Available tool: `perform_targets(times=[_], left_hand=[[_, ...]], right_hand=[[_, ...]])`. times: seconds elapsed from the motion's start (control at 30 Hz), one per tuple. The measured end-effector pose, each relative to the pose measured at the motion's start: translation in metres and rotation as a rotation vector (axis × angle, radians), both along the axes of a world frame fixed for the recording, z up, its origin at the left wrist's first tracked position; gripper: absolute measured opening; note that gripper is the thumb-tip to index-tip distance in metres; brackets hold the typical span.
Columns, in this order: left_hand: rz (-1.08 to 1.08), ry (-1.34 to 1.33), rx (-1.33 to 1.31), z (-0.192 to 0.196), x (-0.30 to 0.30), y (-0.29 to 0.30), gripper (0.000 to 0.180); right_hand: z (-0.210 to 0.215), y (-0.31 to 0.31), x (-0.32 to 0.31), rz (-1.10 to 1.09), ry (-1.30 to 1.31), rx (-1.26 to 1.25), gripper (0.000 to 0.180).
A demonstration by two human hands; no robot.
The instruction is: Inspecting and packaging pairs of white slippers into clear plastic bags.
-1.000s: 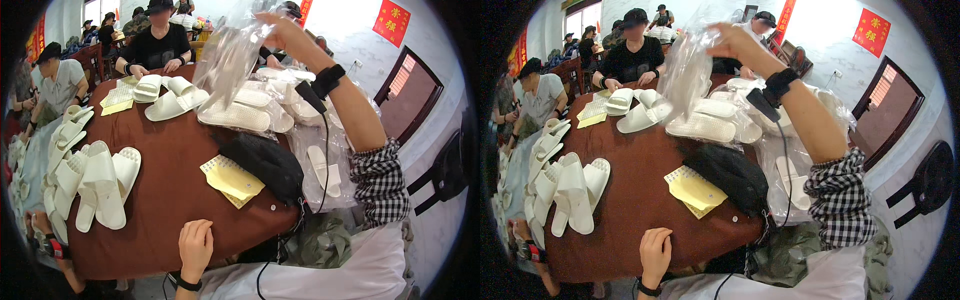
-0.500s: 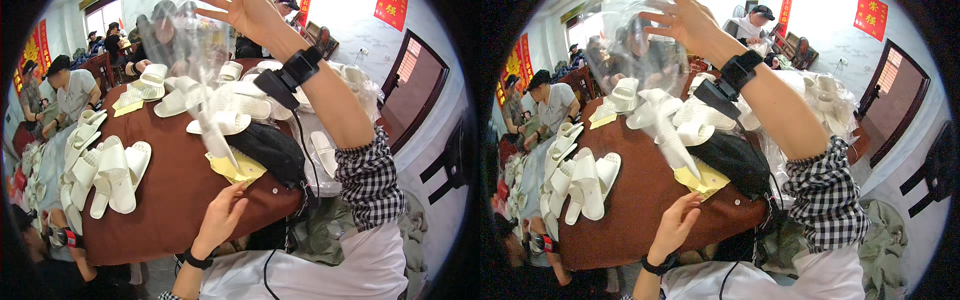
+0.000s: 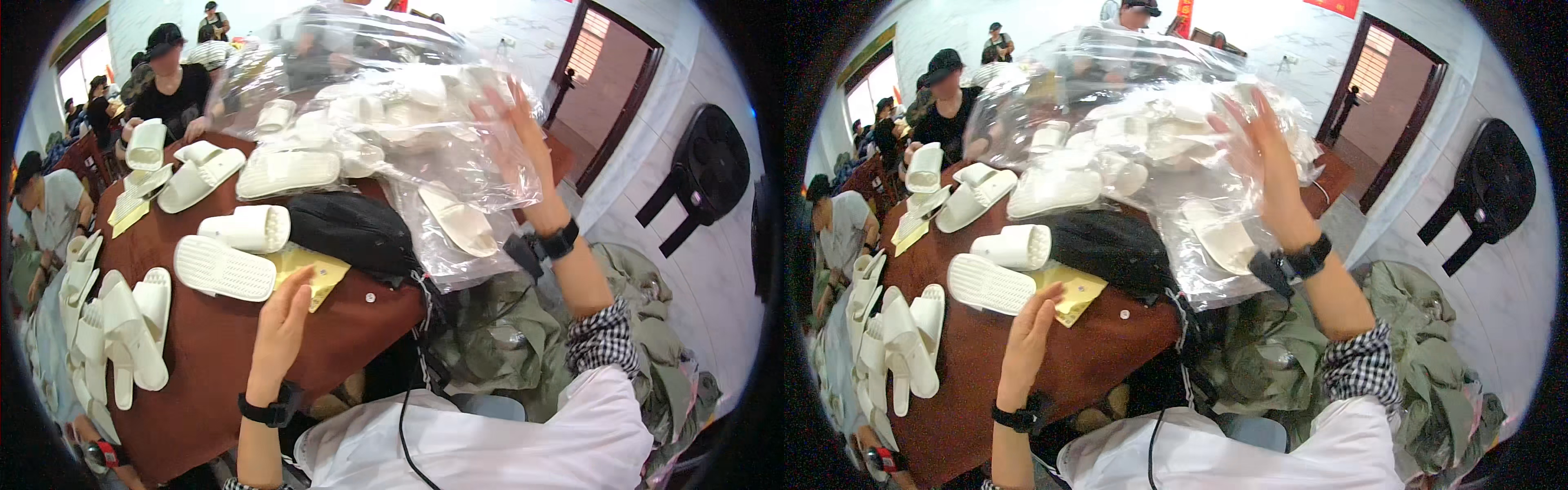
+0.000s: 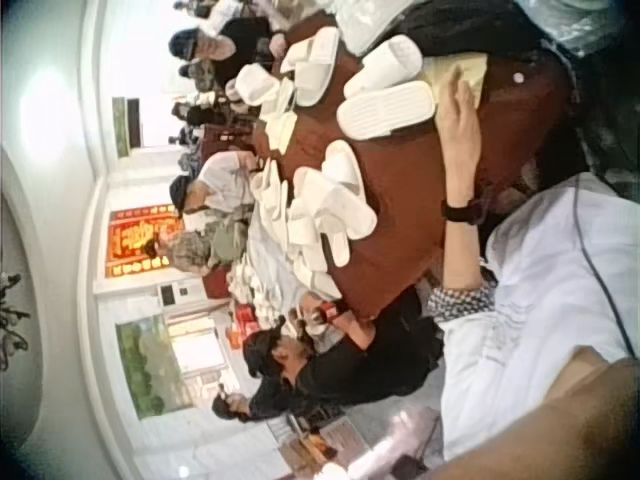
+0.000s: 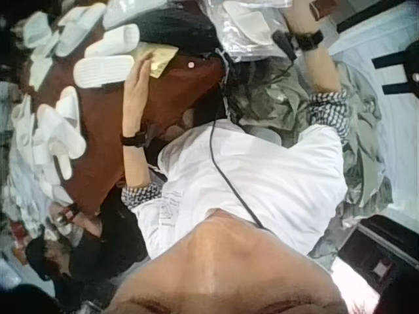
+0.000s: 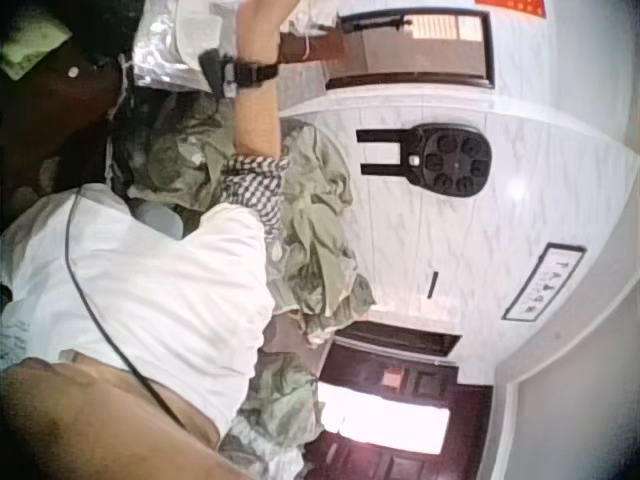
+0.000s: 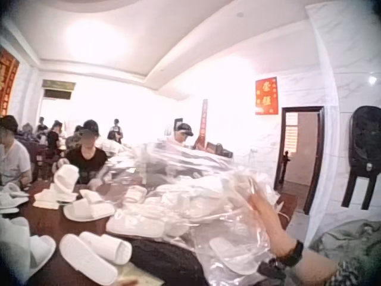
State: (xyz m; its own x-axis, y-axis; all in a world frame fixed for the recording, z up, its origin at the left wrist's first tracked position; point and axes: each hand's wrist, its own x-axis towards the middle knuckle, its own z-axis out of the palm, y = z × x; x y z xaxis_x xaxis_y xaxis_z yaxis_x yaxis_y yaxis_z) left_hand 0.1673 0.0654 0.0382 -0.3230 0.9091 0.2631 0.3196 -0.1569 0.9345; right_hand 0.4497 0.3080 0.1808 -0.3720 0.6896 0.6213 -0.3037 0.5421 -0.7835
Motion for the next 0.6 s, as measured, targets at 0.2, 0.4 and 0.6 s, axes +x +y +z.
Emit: perform_targets(times=[0.2, 0.4, 0.6], left_hand=[[-0.406, -0.373, 0.032, -0.004, 0.077, 0.048, 0.071], [-0.541, -0.725, -0.111, 0.004, 0.134, 0.109, 0.083], [-0.497, -0.795, -0.203, -0.001, 0.161, 0.133, 0.097]], right_hand=[[-0.105, -0.007, 0.049, -0.218, 0.347, -0.354, 0.062], [-0.164, -0.022, 0.05, -0.297, 0.437, -0.424, 0.058], [-0.185, -0.023, 0.063, -0.422, 0.355, -0.416, 0.056]])
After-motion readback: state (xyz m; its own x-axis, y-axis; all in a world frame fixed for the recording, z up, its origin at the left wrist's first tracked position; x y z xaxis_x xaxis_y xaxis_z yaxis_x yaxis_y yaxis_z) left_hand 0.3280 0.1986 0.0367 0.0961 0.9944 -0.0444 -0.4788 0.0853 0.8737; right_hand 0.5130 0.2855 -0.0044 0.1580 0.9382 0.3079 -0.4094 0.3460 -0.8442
